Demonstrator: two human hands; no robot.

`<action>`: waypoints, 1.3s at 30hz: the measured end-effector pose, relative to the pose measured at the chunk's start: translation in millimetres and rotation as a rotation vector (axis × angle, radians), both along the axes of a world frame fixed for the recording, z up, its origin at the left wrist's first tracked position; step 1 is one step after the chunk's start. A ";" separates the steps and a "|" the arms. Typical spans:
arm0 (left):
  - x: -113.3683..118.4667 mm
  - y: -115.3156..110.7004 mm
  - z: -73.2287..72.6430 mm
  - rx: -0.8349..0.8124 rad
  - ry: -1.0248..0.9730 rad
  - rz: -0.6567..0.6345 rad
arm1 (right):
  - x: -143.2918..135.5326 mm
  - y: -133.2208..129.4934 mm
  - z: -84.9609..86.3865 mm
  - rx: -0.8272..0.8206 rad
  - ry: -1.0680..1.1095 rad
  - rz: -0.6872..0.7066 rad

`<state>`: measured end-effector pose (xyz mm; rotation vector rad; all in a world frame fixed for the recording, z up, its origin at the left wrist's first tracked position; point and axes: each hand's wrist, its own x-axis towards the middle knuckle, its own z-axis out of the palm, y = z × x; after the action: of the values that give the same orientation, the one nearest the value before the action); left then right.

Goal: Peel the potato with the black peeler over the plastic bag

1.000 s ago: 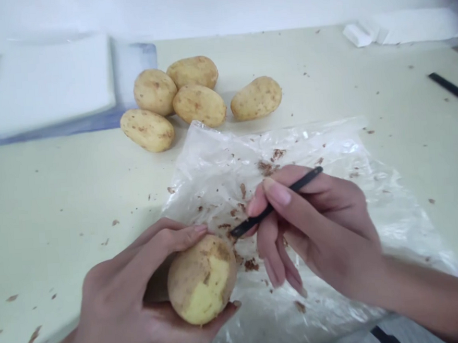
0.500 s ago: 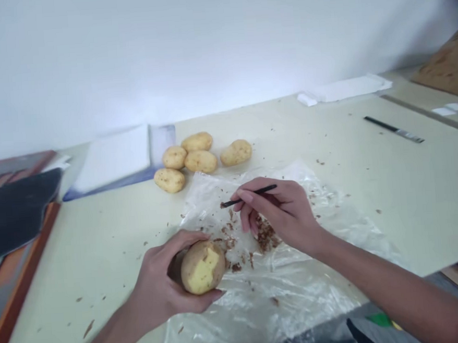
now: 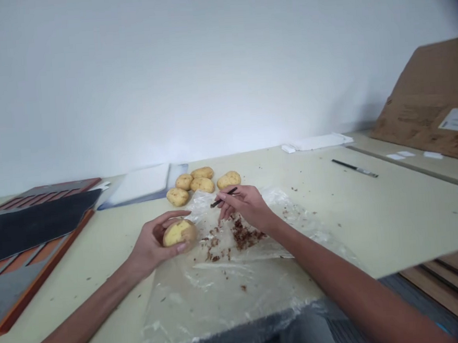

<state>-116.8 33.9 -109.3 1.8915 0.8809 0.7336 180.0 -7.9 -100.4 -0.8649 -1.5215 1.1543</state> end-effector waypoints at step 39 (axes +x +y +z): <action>15.2 -35.9 25.9 0.131 0.024 -0.178 | 8.6 -22.0 40.1 -0.199 -0.084 -0.099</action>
<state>-101.6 -2.0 -83.4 2.0678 0.6826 0.6742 188.7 -29.8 -60.2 -1.1224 -1.4301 1.2236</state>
